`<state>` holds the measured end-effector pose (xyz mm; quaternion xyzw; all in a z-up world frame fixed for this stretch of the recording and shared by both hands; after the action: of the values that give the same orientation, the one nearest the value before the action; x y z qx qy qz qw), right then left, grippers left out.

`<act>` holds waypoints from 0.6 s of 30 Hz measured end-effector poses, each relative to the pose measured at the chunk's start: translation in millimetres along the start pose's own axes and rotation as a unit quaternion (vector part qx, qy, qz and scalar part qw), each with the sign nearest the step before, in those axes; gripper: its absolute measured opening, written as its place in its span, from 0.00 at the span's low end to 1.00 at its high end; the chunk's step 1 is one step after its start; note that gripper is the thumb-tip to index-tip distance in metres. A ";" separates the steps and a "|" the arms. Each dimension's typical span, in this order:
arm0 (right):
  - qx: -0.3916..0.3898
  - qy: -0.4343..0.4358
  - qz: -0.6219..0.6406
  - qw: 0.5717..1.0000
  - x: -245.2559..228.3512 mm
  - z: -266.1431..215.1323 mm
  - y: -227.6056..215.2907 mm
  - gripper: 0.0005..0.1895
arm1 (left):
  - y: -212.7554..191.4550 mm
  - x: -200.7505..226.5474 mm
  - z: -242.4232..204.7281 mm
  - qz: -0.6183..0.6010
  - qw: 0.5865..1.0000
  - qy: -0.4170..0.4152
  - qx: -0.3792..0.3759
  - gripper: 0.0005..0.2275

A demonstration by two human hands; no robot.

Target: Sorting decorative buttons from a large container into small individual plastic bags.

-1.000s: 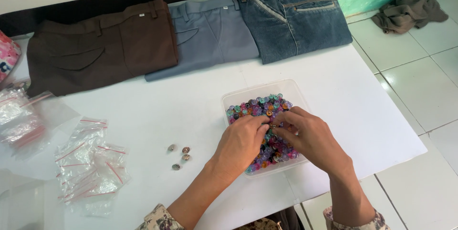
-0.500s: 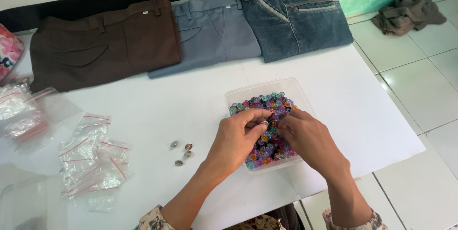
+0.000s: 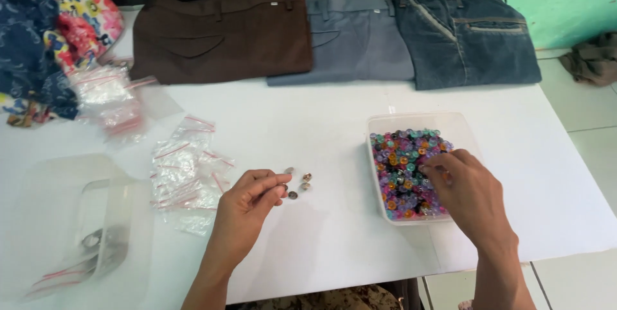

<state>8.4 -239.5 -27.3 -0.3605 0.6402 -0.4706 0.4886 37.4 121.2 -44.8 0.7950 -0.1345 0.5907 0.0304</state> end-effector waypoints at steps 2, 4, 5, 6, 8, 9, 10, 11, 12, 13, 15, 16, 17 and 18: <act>0.063 -0.072 0.074 0.993 -32.5 -19.6 -9.9 0.05 | -3.3 -25.8 -2.9 0.003 1.000 0.024 0.006 0.12; 0.127 -0.138 0.150 0.971 -61.6 -38.3 -11.0 0.04 | -0.9 -41.4 -5.2 0.008 0.999 0.050 0.010 0.11; 0.110 -0.193 0.185 0.957 -79.5 -45.5 -0.8 0.05 | 3.0 -47.1 -5.8 0.019 0.999 0.043 0.013 0.10; 0.091 -0.246 0.218 0.940 -96.4 -54.5 9.4 0.07 | 7.5 -53.7 -6.5 0.030 0.999 0.037 0.014 0.09; 0.050 -0.259 0.222 0.939 -128.2 -62.2 34.1 0.07 | 14.7 -64.8 -5.1 0.042 0.999 0.018 0.008 0.08; 0.011 -0.268 0.226 0.937 -143.9 -66.4 48.1 0.07 | 20.4 -70.9 -4.0 0.055 0.998 0.001 -0.003 0.08; 0.009 -0.271 0.225 0.936 -145.8 -61.9 65.7 0.07 | 21.2 -80.9 -1.7 0.053 0.999 0.001 0.001 0.08; -0.013 -0.240 0.224 0.944 -143.8 -54.7 87.0 0.06 | 22.6 -84.0 0.3 0.094 0.995 0.045 0.008 0.08; -0.035 -0.208 0.223 0.952 -141.2 -48.1 108.4 0.06 | 24.8 -87.2 2.0 0.136 0.987 0.088 0.014 0.08; -0.036 -0.210 0.223 0.951 -142.2 -45.1 117.3 0.06 | 24.6 -90.2 3.2 0.135 0.987 0.089 0.016 0.08; -0.055 -0.172 0.236 0.955 -137.7 -37.6 138.2 0.07 | 27.0 -91.2 4.3 0.162 0.979 0.122 0.020 0.08; -0.055 -0.173 0.236 0.955 -139.1 -37.5 139.2 0.07 | 26.6 -92.4 4.5 0.162 0.979 0.123 0.020 0.08; -0.052 -0.174 0.236 0.955 -140.0 -37.2 139.8 0.07 | 26.6 -91.4 4.3 0.173 0.975 0.138 0.027 0.08; -0.050 -0.174 0.236 0.955 -139.4 -38.2 140.8 0.07 | 27.7 -91.2 3.4 0.183 0.971 0.152 0.033 0.08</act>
<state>7.9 -59.7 -118.8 -0.2989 0.6348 -0.2396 0.6710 9.4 110.0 -135.3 0.6582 -0.2525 0.7042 -0.0842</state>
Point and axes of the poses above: each hand's wrist, its own z-axis towards the middle knuckle, its own y-axis out of the palm, x = y × z, the point moved 7 cm from there along z, towards the middle knuckle, and after that the axes turned 6 degrees about -x, right-handed, at the moved point
